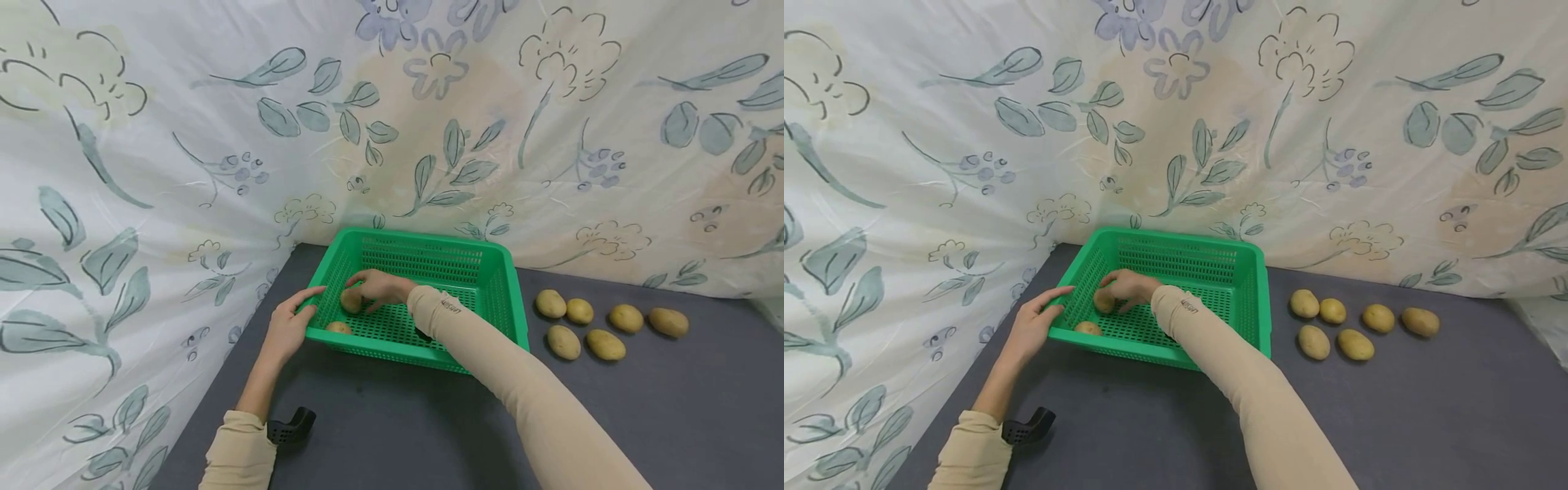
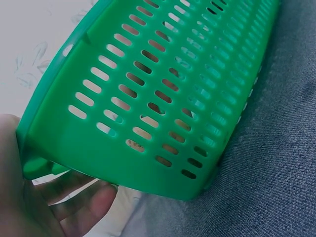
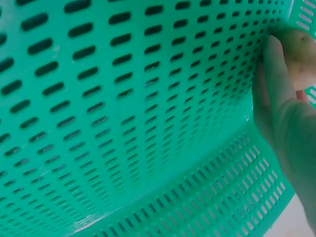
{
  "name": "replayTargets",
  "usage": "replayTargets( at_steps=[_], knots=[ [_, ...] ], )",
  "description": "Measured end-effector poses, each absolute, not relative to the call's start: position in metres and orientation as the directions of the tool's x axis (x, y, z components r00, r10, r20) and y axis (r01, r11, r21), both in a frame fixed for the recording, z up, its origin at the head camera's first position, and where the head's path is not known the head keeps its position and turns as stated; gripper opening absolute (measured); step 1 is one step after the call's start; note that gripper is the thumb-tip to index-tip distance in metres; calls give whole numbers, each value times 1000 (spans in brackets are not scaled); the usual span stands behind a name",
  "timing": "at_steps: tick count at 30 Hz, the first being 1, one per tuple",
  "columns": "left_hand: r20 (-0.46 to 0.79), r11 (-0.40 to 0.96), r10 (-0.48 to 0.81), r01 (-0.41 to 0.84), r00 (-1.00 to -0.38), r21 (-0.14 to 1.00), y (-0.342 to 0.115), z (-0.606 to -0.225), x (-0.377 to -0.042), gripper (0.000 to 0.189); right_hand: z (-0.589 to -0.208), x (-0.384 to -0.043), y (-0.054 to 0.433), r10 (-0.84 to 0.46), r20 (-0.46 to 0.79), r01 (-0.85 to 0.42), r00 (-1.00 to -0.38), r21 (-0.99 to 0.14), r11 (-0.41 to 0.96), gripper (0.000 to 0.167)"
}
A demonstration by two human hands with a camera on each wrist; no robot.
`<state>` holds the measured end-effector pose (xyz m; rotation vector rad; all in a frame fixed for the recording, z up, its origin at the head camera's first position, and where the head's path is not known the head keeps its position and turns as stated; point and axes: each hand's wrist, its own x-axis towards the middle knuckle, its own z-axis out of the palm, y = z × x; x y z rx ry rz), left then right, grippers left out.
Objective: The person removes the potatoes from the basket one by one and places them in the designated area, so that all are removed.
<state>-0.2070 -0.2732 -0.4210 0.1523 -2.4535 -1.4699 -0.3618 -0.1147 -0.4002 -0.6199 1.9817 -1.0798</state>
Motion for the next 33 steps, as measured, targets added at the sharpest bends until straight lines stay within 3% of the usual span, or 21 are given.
replayTargets(
  at_steps=[15, 26, 33],
  knots=[
    [175, 494, -232, 40, -957, 869, -272, -418, -207, 37, -402, -352, -120, -663, -316, -149, -678, -825, 545, 42],
    [163, 479, -222, 37, -961, 877, -270, -420, -205, 37, -394, -358, -107, -677, -348, 3, -649, -891, 455, 47],
    [191, 514, -229, 49, -954, 857, -272, -420, -205, 37, -384, -363, -95, -688, -348, 21, -637, -900, 436, 52]
  ],
)
